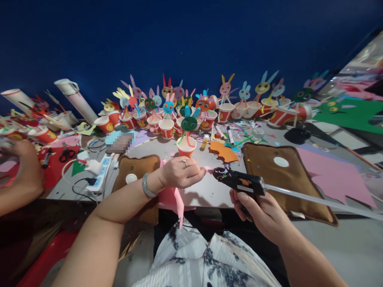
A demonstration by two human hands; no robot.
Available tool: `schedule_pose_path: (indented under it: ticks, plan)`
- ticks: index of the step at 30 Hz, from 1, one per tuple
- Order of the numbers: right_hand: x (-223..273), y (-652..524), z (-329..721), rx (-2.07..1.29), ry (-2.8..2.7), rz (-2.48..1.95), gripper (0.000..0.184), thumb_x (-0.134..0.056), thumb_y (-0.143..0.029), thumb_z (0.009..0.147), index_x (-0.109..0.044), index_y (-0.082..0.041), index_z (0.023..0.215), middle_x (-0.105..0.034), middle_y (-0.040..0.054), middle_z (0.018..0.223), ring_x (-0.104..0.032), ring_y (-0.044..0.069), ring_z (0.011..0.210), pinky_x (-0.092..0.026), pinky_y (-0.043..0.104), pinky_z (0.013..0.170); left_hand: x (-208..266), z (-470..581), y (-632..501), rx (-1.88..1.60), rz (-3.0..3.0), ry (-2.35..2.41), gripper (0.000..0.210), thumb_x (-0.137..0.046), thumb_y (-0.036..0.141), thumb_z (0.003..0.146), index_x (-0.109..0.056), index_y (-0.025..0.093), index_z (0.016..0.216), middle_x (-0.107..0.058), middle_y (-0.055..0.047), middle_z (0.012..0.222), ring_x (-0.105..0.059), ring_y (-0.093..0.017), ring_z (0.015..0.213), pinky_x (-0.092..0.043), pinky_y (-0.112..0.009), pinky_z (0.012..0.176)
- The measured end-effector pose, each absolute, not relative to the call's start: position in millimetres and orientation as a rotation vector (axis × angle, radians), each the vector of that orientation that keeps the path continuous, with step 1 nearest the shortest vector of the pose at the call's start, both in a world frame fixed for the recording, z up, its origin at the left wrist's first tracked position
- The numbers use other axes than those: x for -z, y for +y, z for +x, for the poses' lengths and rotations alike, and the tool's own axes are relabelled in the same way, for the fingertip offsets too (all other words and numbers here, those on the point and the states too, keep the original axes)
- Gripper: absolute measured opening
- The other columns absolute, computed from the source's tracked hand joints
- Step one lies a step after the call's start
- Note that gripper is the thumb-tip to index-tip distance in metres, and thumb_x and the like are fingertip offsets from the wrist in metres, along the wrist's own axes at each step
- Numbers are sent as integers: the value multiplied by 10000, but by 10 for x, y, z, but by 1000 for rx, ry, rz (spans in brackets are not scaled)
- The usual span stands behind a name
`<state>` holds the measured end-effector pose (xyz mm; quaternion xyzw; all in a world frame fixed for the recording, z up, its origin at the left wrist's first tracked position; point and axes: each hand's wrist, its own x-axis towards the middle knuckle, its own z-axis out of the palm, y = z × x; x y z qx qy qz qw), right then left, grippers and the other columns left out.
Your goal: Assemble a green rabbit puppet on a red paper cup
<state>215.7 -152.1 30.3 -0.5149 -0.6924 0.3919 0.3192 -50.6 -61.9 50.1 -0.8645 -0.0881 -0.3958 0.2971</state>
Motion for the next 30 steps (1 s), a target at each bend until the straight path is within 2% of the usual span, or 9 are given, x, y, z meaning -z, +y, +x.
schedule_pose_path:
  ticks: [4,9,15,22,30]
  plan:
    - [-289,-1513,2181,-1102,-1832,-1394,569,-381,-611,990,-593,-190,671,-570,26,602,-502,121,501,-413,243,451,-488,-517,-619,1036,-2310,-236,133,-624,46,886,-611,105,1004,-645,18,734,-675,-111,741,-551,-239,679]
    - [-260,-1499,2195,-1141,-1823,-1402,567,-383,-601,994,-588,-190,662,-551,17,567,-499,119,493,-402,239,436,-471,-528,-616,975,-2313,-251,132,-596,70,914,-609,146,1022,-653,19,746,-683,-104,762,-566,-240,705]
    - [-273,-1496,2184,-1133,-1825,-1364,577,-390,-611,988,-561,-189,634,-582,32,629,-516,120,512,-421,243,450,-484,-515,-617,1050,-2304,-230,130,-608,40,892,-619,108,1002,-646,14,733,-680,-114,747,-557,-244,682]
    - [-303,-1483,2170,-1147,-1837,-1368,596,-370,-614,995,-532,-195,602,-550,20,577,-504,116,498,-398,234,432,-482,-526,-628,1039,-2282,-229,123,-612,48,895,-635,126,987,-650,14,746,-672,-106,757,-557,-239,698]
    - [-352,-1494,2174,-1093,-1905,-1372,629,-341,-622,1000,-505,-201,562,-555,23,572,-514,122,516,-426,248,493,-461,-531,-613,1058,-2301,-195,162,-667,41,854,-641,92,1005,-631,5,755,-674,-126,769,-559,-263,708]
